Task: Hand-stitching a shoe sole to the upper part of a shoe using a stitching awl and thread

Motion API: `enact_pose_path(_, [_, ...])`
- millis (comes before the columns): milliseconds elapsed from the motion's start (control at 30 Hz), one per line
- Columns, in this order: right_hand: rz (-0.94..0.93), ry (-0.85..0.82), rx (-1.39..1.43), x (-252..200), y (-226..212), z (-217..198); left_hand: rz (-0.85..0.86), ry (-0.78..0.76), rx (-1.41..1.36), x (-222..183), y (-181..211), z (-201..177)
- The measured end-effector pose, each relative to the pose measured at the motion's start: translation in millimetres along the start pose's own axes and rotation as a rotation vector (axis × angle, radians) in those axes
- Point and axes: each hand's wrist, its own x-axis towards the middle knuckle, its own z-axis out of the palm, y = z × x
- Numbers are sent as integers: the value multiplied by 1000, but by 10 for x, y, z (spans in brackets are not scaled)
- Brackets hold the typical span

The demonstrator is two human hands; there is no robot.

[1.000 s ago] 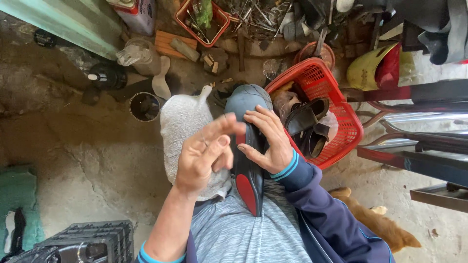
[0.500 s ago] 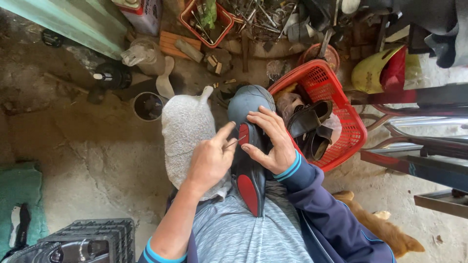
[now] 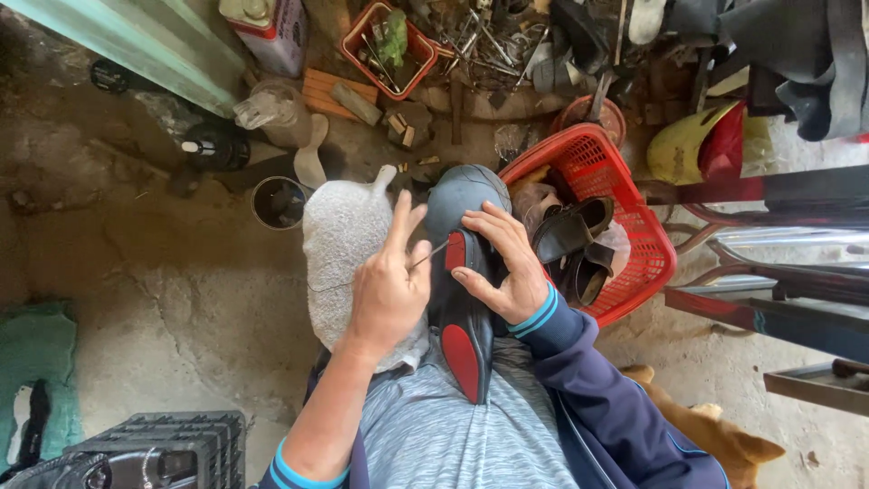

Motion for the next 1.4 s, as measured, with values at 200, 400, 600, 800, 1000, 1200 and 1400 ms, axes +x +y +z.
enact_pose_path(200, [-16,-2,-2,-14,47,-10,37,-206,-816,-28,-132,12])
enact_pose_path(400, [-2,8,29,-20,46,-22,14,-392,-42,-149,-132,-214])
enact_pose_path(600, [-3,7,34,2,36,-8,1,-163,423,-99,-176,-101])
enact_pose_path(800, [2,27,31,-17,19,-13,25,-75,239,-72,-85,-5])
enact_pose_path(1000, [-4,18,41,-17,65,-10,-62,-139,213,50,-503,256])
enact_pose_path(1200, [-35,10,-26,11,-64,-25,-92,-11,214,4,-627,352])
enact_pose_path(1400, [-95,-16,-160,76,-191,174,-31,90,-196,-326,-554,-274])
